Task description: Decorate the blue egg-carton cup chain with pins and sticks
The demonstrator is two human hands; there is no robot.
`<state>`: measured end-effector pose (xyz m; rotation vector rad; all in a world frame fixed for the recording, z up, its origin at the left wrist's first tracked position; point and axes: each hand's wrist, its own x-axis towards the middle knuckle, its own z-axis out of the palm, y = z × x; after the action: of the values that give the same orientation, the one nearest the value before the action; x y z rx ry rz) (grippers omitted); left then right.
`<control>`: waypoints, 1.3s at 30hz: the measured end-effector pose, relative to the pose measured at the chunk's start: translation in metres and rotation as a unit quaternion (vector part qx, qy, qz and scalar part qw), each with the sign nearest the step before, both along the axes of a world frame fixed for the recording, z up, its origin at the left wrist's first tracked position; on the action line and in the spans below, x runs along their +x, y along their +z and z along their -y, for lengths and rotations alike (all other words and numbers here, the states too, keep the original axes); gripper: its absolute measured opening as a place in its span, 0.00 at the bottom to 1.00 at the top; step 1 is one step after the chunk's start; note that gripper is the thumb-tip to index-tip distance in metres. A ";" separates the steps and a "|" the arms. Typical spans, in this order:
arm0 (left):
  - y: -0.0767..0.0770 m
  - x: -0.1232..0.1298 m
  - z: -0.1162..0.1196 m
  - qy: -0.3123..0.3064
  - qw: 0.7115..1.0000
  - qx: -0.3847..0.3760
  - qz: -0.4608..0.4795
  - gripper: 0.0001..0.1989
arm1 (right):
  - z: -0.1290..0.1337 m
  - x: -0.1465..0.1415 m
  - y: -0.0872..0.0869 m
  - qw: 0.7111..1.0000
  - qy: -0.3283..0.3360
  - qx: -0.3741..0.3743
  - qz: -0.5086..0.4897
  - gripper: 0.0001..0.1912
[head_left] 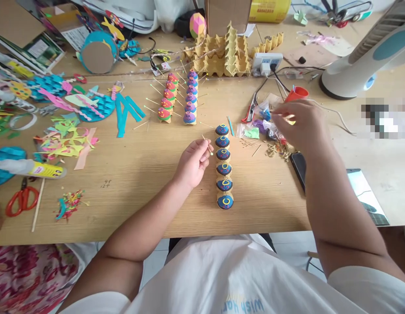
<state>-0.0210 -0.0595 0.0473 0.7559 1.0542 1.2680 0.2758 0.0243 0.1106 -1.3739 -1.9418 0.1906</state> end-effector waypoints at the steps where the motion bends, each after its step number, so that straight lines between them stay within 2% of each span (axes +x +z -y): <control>1: -0.002 0.001 0.000 -0.005 1.000 -0.007 0.024 0.19 | -0.004 0.020 -0.006 0.998 -0.041 -0.010 0.036 0.03; 3: -0.004 0.001 0.000 -0.008 0.997 -0.021 0.072 0.20 | -0.006 0.054 -0.023 0.983 -0.157 -0.042 0.083 0.03; 4: -0.005 0.001 -0.001 -0.007 0.995 -0.028 0.094 0.21 | -0.005 0.067 -0.032 0.977 -0.183 -0.051 0.099 0.05; 6: -0.006 0.001 -0.001 -0.002 0.991 -0.040 0.125 0.22 | 0.000 0.083 -0.049 0.981 -0.153 -0.049 0.108 0.11; 8: -0.007 0.001 -0.001 0.002 0.989 -0.046 0.140 0.22 | 0.007 0.083 -0.059 0.983 -0.139 -0.054 0.107 0.14; 12: -0.007 0.002 0.000 0.000 0.988 -0.053 0.146 0.23 | 0.005 0.052 -0.058 0.980 -0.133 -0.080 0.126 0.11; 15: -0.006 0.003 0.001 -0.004 0.987 -0.057 0.147 0.25 | -0.012 0.021 -0.050 0.988 -0.058 -0.069 0.128 0.12; 18: -0.007 0.003 0.001 -0.004 0.987 -0.059 0.146 0.26 | -0.036 -0.006 -0.044 0.983 -0.043 -0.068 0.164 0.11; 21: -0.008 0.004 0.000 -0.006 0.988 -0.058 0.143 0.25 | -0.062 -0.030 -0.039 0.973 -0.094 -0.088 0.189 0.12; 23: -0.009 0.004 0.001 -0.009 0.989 -0.054 0.140 0.24 | -0.079 -0.045 -0.037 0.957 -0.138 -0.111 0.231 0.15; 27: -0.012 0.004 0.001 -0.017 0.989 -0.049 0.136 0.21 | -0.111 -0.072 -0.036 0.901 -0.198 -0.189 0.336 0.32; 30: -0.014 0.003 0.001 -0.023 0.990 -0.046 0.131 0.20 | -0.128 -0.079 -0.037 0.873 -0.208 -0.248 0.365 0.39; 32: -0.015 0.003 0.001 -0.024 0.991 -0.047 0.126 0.18 | -0.136 -0.077 -0.038 0.865 -0.223 -0.279 0.352 0.40; 34: -0.015 0.003 0.001 -0.024 0.991 -0.048 0.120 0.17 | -0.140 -0.070 -0.038 0.885 -0.216 -0.283 0.300 0.39; 36: -0.015 0.003 0.001 -0.025 0.992 -0.050 0.116 0.17 | -0.142 -0.061 -0.034 0.931 -0.149 -0.253 0.219 0.34; 39: -0.016 0.003 0.001 -0.028 0.991 -0.053 0.120 0.17 | -0.139 -0.051 -0.026 0.958 -0.084 -0.244 0.121 0.29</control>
<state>-0.0184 -0.0604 0.0318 0.5333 0.8915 1.2112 0.2249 0.1631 0.0843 -1.9554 -2.0431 0.4637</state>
